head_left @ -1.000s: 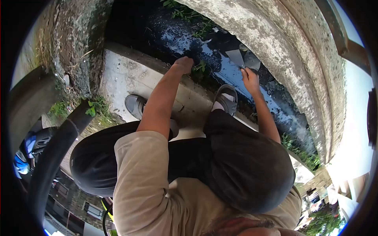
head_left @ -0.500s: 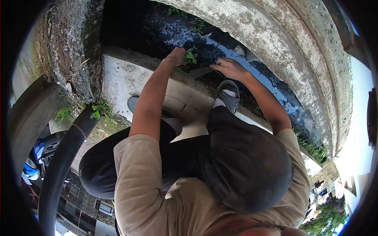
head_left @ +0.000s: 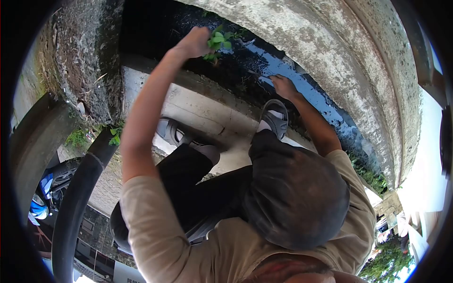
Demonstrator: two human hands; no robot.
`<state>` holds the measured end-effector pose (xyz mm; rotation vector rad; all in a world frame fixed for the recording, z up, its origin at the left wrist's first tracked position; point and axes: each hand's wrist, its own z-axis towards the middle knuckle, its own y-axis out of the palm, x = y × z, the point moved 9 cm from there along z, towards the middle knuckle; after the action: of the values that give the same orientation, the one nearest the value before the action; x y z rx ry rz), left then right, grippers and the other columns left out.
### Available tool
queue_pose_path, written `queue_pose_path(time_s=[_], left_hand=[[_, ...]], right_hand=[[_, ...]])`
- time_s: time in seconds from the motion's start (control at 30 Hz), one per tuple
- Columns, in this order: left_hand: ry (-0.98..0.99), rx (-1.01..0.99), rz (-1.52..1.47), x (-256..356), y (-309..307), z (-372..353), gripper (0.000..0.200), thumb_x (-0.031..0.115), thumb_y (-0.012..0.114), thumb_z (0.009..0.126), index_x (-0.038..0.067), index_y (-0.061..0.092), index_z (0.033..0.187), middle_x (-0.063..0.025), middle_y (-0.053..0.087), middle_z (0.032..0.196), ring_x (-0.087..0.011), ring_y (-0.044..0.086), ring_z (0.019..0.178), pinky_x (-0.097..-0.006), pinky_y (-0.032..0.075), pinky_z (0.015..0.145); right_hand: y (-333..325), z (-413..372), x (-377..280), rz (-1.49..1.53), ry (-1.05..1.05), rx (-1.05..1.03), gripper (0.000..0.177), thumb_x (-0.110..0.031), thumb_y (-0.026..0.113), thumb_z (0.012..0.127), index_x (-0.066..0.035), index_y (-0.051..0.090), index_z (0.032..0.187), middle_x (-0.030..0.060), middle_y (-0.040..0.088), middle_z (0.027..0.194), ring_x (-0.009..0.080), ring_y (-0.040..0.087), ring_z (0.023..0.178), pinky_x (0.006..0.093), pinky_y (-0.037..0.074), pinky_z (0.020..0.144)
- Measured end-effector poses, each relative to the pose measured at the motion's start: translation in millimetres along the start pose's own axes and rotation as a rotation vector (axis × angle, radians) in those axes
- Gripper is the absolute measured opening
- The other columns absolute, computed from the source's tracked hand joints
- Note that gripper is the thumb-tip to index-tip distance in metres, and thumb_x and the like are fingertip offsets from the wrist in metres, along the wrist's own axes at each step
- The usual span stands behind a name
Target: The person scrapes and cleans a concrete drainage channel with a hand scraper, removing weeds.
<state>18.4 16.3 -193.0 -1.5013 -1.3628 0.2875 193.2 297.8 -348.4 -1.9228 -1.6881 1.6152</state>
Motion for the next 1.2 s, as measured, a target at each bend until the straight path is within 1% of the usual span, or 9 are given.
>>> queue_pose_path(time_s=[0.13,0.3,0.33,0.47,0.57,0.77,0.97,1.07,1.2], left_hand=[[-0.154,-0.888,-0.126,25,-7,-101,0.038,0.016,0.081,0.061,0.000,0.069,0.094,-0.0188,0.070,0.092,-0.0307,0.068,0.087,-0.0383,0.053,0.075],[-0.579,-1.289,0.415,-66,7,-270,0.037,0.009,0.080,0.068,0.000,0.069,0.102,-0.0178,0.068,0.109,-0.0276,0.067,0.100,-0.0377,0.056,0.082],[-0.391,-1.476,0.642,-96,33,-303,0.043,0.010,0.079,0.070,0.002,0.066,0.110,-0.0158,0.065,0.116,-0.0301,0.066,0.103,-0.0383,0.056,0.084],[-0.394,-0.829,0.602,-100,39,-262,0.047,0.020,0.079,0.070,0.004,0.060,0.110,-0.0162,0.063,0.113,-0.0342,0.065,0.101,-0.0399,0.055,0.085],[-0.114,-0.810,0.370,-42,54,-184,0.054,0.018,0.077,0.072,0.001,0.054,0.118,-0.0179,0.060,0.117,-0.0336,0.057,0.114,-0.0422,0.050,0.095],[0.036,-0.575,0.174,46,143,12,0.043,0.037,0.066,0.086,0.011,0.061,0.120,-0.0157,0.064,0.118,-0.0340,0.058,0.114,-0.0436,0.046,0.096],[0.232,-0.612,-0.206,110,297,26,0.046,0.044,0.068,0.084,0.013,0.067,0.118,-0.0182,0.066,0.114,-0.0325,0.061,0.110,-0.0430,0.045,0.099],[-0.091,-0.864,-0.025,65,334,5,0.053,0.031,0.074,0.080,0.013,0.060,0.128,-0.0142,0.057,0.131,-0.0334,0.052,0.124,-0.0394,0.041,0.106],[0.013,-0.803,-0.132,67,301,21,0.018,0.015,0.073,0.076,0.008,0.075,0.092,-0.0165,0.070,0.103,-0.0323,0.068,0.097,-0.0400,0.052,0.087]], right_hand=[[0,-27,44,0.041,0.195,-0.075,0.016,-0.014,0.052,0.092,-0.003,0.060,0.099,0.0170,0.064,0.083,0.0379,0.063,0.079,0.0450,0.051,0.073],[58,-50,70,0.750,0.788,-0.275,0.020,-0.017,0.054,0.089,0.002,0.057,0.094,0.0160,0.059,0.072,0.0292,0.061,0.069,0.0406,0.050,0.070],[68,-51,67,0.834,0.845,-0.346,0.023,-0.019,0.054,0.088,0.004,0.057,0.093,0.0162,0.057,0.071,0.0262,0.060,0.069,0.0393,0.050,0.071],[121,-17,55,0.358,0.262,-0.459,0.024,-0.019,0.052,0.087,0.004,0.059,0.086,0.0164,0.061,0.077,0.0265,0.062,0.069,0.0376,0.051,0.069],[144,6,43,0.147,-0.112,-0.395,0.025,-0.019,0.052,0.085,0.003,0.061,0.078,0.0165,0.062,0.079,0.0253,0.062,0.068,0.0340,0.049,0.076],[49,-36,43,0.811,0.762,-0.211,0.023,-0.024,0.050,0.090,-0.003,0.060,0.087,0.0048,0.057,0.065,0.0152,0.053,0.054,0.0315,0.045,0.052],[7,-141,80,0.781,0.903,-0.009,0.025,-0.027,0.050,0.092,-0.003,0.058,0.090,0.0049,0.057,0.064,0.0150,0.054,0.052,0.0309,0.046,0.048],[11,-208,90,0.780,1.011,0.062,0.027,-0.027,0.051,0.092,-0.002,0.060,0.093,0.0072,0.060,0.067,0.0166,0.057,0.054,0.0325,0.048,0.051],[47,-288,125,0.381,0.928,0.335,0.031,-0.029,0.053,0.092,-0.001,0.065,0.096,0.0117,0.066,0.072,0.0191,0.063,0.061,0.0367,0.050,0.058]])
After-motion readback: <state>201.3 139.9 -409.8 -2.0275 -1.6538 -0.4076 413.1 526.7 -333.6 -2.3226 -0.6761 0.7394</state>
